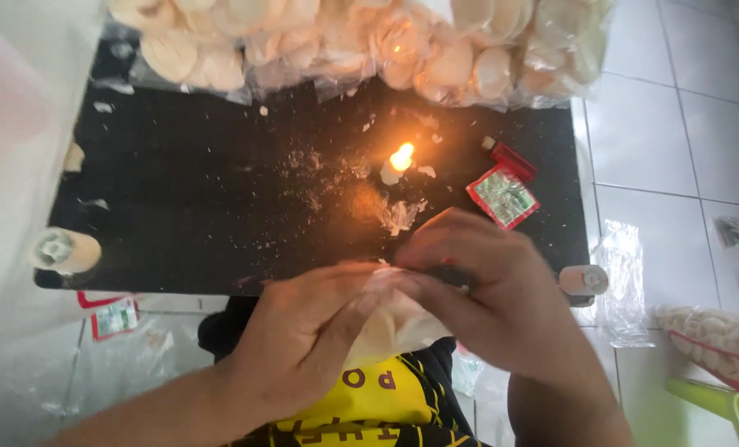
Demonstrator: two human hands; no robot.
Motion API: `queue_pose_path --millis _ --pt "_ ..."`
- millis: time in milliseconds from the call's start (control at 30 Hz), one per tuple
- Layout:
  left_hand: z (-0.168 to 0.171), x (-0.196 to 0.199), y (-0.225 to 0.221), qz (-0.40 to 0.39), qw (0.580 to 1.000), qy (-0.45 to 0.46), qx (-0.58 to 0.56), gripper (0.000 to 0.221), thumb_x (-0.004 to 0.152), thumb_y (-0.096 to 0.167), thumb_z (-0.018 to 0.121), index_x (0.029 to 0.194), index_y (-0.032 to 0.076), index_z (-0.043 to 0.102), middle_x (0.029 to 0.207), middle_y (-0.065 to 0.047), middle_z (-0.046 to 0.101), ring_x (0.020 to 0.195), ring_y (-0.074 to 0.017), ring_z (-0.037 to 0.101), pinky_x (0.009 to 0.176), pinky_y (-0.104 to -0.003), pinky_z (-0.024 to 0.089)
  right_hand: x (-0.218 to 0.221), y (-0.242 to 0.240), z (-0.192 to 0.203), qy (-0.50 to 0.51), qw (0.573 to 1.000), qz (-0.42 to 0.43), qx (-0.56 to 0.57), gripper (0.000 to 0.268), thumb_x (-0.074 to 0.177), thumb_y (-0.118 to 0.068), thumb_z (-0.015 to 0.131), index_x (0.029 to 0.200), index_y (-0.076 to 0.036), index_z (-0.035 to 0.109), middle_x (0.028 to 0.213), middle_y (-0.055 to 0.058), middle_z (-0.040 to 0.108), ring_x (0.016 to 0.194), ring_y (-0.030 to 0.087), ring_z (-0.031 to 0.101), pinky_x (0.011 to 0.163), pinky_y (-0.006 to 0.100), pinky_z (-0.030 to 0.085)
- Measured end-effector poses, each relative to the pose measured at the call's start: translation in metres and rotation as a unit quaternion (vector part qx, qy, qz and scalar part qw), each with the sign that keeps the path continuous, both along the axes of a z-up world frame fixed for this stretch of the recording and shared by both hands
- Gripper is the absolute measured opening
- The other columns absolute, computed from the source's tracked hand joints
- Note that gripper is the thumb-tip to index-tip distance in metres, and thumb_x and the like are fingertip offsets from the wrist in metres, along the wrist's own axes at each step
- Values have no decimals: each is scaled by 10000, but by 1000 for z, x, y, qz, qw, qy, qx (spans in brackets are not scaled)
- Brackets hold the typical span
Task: The person is sealing plastic bags containing food items by carefully melting the plastic edges over a candle flame.
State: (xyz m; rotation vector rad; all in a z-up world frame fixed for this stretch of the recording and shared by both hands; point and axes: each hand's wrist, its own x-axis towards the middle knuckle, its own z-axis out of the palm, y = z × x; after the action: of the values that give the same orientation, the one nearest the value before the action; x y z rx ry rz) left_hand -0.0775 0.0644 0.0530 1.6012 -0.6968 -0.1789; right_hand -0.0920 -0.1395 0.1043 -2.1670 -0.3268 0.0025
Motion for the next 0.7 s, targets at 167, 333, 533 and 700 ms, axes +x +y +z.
queue_pose_path --millis 167,333,533,700 --pt "-5 -12 12 24 998 -52 26 285 966 138 537 1141 -14 703 1172 -133 777 987 -223 782 832 -306 619 -11 8 9 -58 997 36 -24 211 769 -44 756 975 -15 717 977 79 720 781 187 667 666 275 537" --pt "-9 -16 24 1 996 -84 9 256 969 136 543 1105 -13 699 1140 -150 779 1047 -275 768 913 -350 593 -21 23 8 -76 995 64 -14 17 805 -55 748 812 -46 736 879 33 703 663 139 649 555 250 521" --pt "1 -25 35 -26 999 -31 21 256 983 117 541 1101 -35 710 1168 -171 766 1082 -250 754 899 -335 619 -32 33 4 -87 995 43 -24 42 790 -69 792 794 -57 752 906 16 715 755 144 690 620 238 555" --pt "9 -27 38 -6 996 -88 7 225 984 115 565 1063 -24 723 1083 -152 789 1013 -256 773 844 -331 624 -34 33 -2 -91 995 43 -28 48 799 -100 798 810 -63 770 915 8 721 735 125 674 619 231 547"
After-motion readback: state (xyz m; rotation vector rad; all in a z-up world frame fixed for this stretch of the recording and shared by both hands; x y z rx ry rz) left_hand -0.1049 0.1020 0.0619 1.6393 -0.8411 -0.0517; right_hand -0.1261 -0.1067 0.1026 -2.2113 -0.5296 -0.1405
